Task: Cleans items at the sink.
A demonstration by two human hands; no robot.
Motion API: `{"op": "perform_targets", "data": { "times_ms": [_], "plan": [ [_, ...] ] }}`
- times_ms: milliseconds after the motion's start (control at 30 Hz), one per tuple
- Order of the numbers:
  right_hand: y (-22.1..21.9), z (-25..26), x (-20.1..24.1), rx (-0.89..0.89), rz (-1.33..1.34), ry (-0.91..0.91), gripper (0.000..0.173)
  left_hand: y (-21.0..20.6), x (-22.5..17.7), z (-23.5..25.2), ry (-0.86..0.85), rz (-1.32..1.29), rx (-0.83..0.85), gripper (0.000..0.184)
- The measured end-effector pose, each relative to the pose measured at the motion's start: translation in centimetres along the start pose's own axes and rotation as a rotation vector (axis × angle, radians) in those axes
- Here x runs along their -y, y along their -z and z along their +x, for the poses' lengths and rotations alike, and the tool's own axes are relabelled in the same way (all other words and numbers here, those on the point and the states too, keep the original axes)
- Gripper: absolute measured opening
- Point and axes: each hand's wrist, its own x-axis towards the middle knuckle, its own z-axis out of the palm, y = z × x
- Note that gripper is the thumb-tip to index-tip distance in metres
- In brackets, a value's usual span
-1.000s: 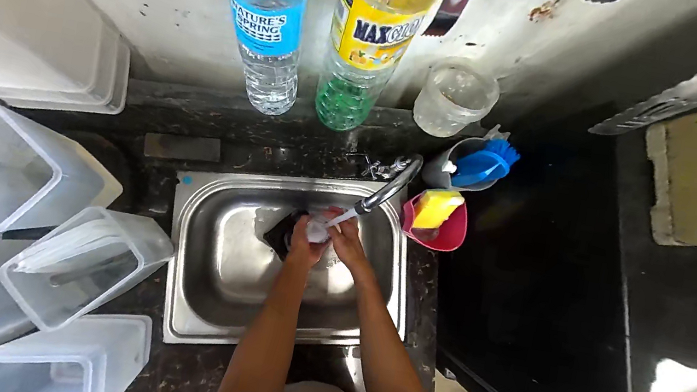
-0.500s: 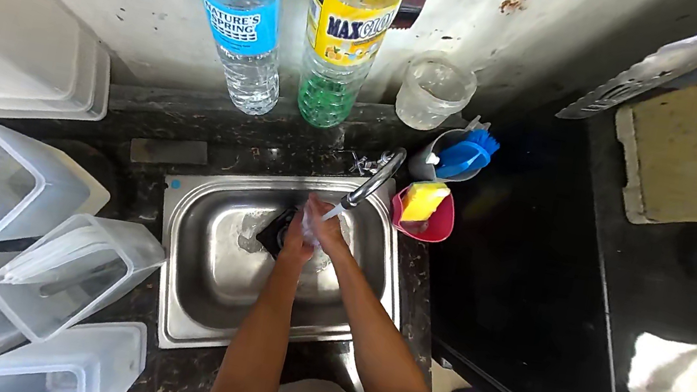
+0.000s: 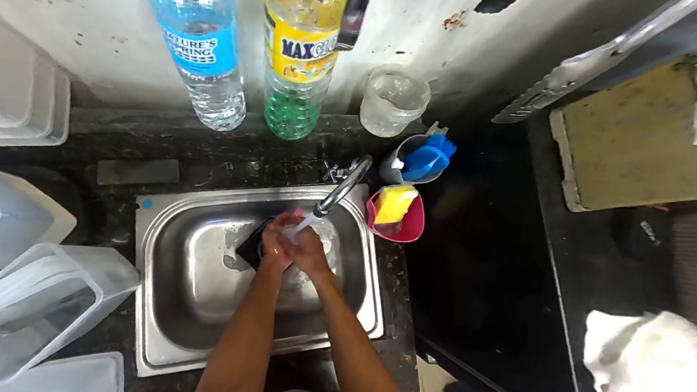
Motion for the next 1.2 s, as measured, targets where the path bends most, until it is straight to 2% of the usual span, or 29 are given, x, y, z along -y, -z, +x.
{"op": "perform_targets", "data": {
  "times_ms": [67, 133, 167, 233, 267, 333, 400, 467, 567, 633, 700, 800, 867, 933, 1000, 1133, 1200],
  "plan": [
    [0.1, -0.6, 0.9, -0.034, -0.064, 0.045, 0.065, 0.2, -0.2, 0.2, 0.058, -0.098, 0.018, 0.063],
    [0.1, -1.2, 1.0, -0.061, -0.027, 0.114, 0.065, 0.2, -0.4, 0.3, 0.092, -0.12, 0.046, 0.06],
    [0.0, -1.4, 0.7, -0.084, 0.0, 0.163, 0.064, 0.1, -0.3, 0.4, 0.073, -0.062, 0.033, 0.054],
    [0.2, -1.9, 0.0, -0.125, 0.037, 0.227, 0.061, -0.6, -0.5, -0.1, -0.001, 0.229, -0.031, 0.036],
    [0.5, -2.2, -0.1, -0.139, 0.034, 0.226, 0.063, -1.2, -0.5, -0.1, -0.002, 0.362, -0.077, 0.036],
    [1.3, -2.8, -0.3, -0.182, 0.047, 0.175, 0.072, -1.7, -0.2, 1.0, 0.028, 0.495, -0.177, 0.038],
    [1.6, -2.9, -1.1, -0.258, 0.106, 0.111, 0.083, -2.0, 0.3, 1.9, 0.044, 0.382, -0.237, 0.033],
    [1.7, -2.8, -2.2, -0.327, 0.158, 0.05, 0.083, -3.1, -0.2, 1.9, 0.116, 0.24, -0.24, 0.027],
    [1.8, -3.2, -3.3, -0.357, 0.167, -0.044, 0.079, -3.5, -0.4, 2.0, 0.219, 0.217, -0.221, 0.049],
    [1.9, -3.8, -3.5, -0.359, 0.11, -0.081, 0.081, -3.2, 0.1, 2.2, 0.158, 0.26, -0.256, 0.041],
    [2.0, -4.4, -3.0, -0.338, 0.011, -0.103, 0.081, -3.2, -0.1, 1.9, 0.138, 0.303, -0.227, 0.034],
    [1.5, -3.9, -1.2, -0.253, -0.167, -0.039, 0.067, -3.5, -0.8, 0.5, 0.174, 0.299, -0.173, 0.058],
    [1.1, -2.6, 0.4, -0.137, -0.272, 0.05, 0.055, -3.0, -1.4, -0.4, 0.184, 0.232, -0.075, 0.072],
    [0.8, -1.0, 1.5, 0.027, -0.356, 0.123, 0.056, -1.4, -1.4, -0.5, 0.154, 0.129, 0.044, 0.066],
    [0.0, 0.3, 2.0, 0.112, -0.43, 0.187, 0.058, 0.7, -1.6, -0.7, 0.12, 0.102, 0.06, 0.055],
    [-0.5, 0.4, 2.6, 0.158, -0.458, 0.211, 0.059, 3.1, -2.2, -2.2, 0.102, 0.171, -0.114, 0.04],
    [-0.6, 0.0, 2.6, 0.181, -0.476, 0.21, 0.056, 3.6, -2.4, -3.0, 0.11, 0.171, -0.199, 0.039]
  ]
}}
